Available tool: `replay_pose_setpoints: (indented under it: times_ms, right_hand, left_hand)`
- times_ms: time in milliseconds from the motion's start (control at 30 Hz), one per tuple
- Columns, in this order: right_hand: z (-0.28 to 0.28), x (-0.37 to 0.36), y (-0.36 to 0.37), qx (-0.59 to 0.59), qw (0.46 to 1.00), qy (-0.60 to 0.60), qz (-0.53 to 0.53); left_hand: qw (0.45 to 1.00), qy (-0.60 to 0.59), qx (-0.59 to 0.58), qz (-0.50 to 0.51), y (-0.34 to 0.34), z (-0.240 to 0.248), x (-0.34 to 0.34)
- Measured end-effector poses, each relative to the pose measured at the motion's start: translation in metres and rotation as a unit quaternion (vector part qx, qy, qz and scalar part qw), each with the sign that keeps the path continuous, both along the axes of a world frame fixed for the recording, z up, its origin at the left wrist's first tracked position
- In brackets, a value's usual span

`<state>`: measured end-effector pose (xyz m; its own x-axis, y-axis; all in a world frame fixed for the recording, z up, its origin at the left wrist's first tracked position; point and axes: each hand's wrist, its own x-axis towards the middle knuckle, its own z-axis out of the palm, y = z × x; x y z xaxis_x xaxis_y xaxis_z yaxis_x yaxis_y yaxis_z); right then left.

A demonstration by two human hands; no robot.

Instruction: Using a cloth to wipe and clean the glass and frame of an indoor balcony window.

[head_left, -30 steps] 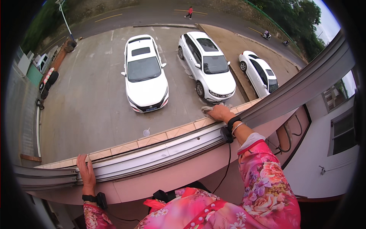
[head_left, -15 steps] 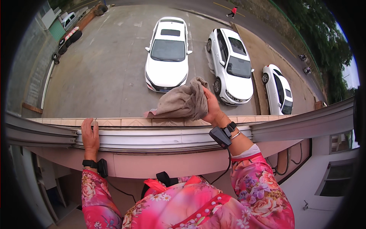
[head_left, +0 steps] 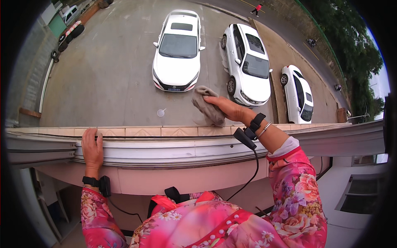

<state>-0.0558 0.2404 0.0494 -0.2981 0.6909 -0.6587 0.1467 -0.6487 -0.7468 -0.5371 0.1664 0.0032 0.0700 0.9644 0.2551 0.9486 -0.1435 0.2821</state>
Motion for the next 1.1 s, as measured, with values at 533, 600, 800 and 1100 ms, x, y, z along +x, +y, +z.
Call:
replay_pose_setpoints:
  times_ms: [533,600,800,1100]
  right_hand:
    - [-0.029,0.154,-0.012,-0.24,0.736,-0.417,0.476]
    - [-0.017,0.182,-0.015,-0.261,0.675,-0.476,0.499]
    - [0.002,0.194,-0.045,-0.352,0.62,-0.475,0.517]
    - [-0.061,0.006,-0.014,-0.194,0.718,-0.285,0.605]
  left_hand:
    - [0.997,0.023,-0.079,-0.006,-0.016,0.029,0.004]
    - [0.996,0.024,-0.087,-0.007,-0.018,0.04,0.004]
    - [0.991,0.021,-0.13,-0.001,-0.042,0.074,-0.013]
    - [0.99,0.017,-0.142,0.014,-0.046,0.085,-0.004]
